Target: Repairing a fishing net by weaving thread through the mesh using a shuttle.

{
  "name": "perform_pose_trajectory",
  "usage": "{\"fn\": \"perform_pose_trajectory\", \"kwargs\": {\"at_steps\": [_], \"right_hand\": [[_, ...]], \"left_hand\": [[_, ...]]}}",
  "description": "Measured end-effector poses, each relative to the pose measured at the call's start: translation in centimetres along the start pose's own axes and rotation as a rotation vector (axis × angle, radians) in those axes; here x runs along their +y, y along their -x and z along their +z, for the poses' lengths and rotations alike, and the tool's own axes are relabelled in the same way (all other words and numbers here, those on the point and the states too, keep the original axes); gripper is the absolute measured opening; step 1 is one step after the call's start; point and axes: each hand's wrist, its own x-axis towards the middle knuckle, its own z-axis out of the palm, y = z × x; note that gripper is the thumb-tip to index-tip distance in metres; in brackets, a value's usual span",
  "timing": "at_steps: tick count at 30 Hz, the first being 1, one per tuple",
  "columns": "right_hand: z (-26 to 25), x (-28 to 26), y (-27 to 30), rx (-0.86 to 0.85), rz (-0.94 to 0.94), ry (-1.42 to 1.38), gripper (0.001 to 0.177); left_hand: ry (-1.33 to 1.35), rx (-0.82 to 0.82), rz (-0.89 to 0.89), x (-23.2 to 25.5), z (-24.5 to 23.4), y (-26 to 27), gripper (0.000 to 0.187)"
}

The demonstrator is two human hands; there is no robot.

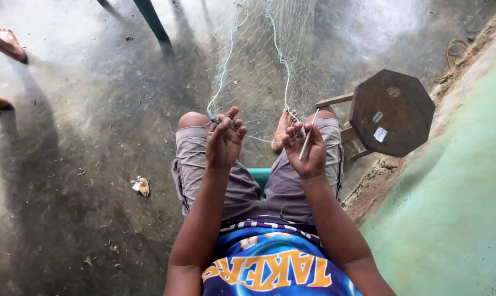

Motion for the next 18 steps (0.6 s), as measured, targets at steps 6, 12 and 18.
{"fn": "perform_pose_trajectory", "kwargs": {"at_steps": [6, 12, 18], "right_hand": [[0.0, 0.3, -0.8, 0.016, 0.049, 0.027, 0.033], [2.9, 1.6, -0.1, -0.078, 0.092, -0.023, 0.031], [2.2, 1.8, -0.8, -0.094, 0.13, -0.049, 0.031]], "left_hand": [[0.034, -0.012, 0.002, 0.9, 1.4, 0.7, 0.017], [-0.102, 0.064, 0.19, 1.3, 0.6, 0.0, 0.011], [0.108, 0.039, 0.072, 3.1, 0.6, 0.1, 0.012]]}}
